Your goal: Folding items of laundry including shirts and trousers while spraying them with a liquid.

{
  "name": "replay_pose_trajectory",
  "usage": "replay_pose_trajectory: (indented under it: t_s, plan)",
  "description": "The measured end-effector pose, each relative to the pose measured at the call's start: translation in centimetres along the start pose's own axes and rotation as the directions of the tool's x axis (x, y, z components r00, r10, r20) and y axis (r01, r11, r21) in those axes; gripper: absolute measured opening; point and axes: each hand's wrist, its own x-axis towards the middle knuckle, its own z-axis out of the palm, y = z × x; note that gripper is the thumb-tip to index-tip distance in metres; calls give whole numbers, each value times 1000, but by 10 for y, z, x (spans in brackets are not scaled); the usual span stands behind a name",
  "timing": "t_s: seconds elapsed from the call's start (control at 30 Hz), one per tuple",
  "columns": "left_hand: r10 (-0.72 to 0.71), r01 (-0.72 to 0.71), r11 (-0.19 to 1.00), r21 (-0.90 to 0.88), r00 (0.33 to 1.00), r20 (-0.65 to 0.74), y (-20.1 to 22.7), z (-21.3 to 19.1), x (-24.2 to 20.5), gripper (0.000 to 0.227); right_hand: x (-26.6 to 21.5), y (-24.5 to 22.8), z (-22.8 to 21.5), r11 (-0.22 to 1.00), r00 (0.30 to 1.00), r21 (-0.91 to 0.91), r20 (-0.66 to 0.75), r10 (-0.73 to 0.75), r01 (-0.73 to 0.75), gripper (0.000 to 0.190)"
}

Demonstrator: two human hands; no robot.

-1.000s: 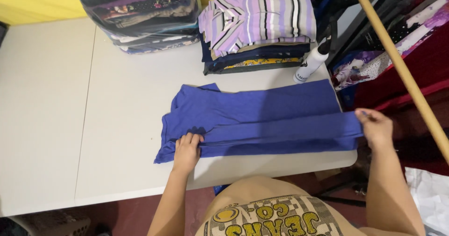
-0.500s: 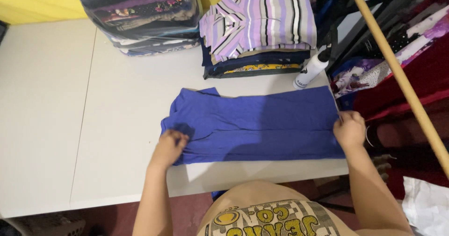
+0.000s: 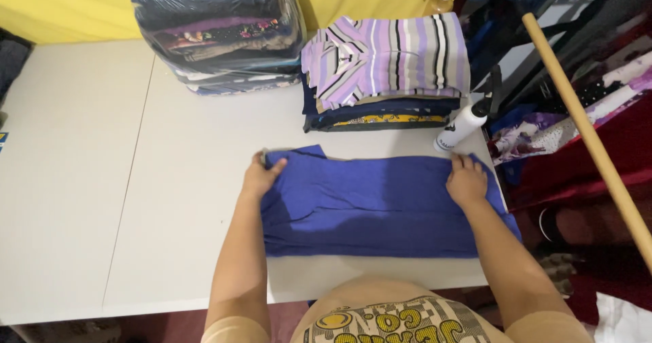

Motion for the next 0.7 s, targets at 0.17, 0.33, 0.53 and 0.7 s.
replay_pose_trajectory:
  t_s: [0.17,0.33,0.53,0.7]
  plan:
    - [14,-42,992,121,975,221,1,0,-7,84,-3,20,14,999,1000,-37,-19,6,-6,44]
    - [80,-49,995,-90,922,379,37,-32,-42,59,-24,29,-5,998,998,-55,-63,1,-4,30]
    - [117,259,747,-612,855,505,0,-31,-19,40,-44,35,-43,989,998,147,-60,17,-8,25]
    - [99,337,639,-692,856,508,2,-27,-15,38,-46,48,-42,969,1000,247,3,-13,11,24]
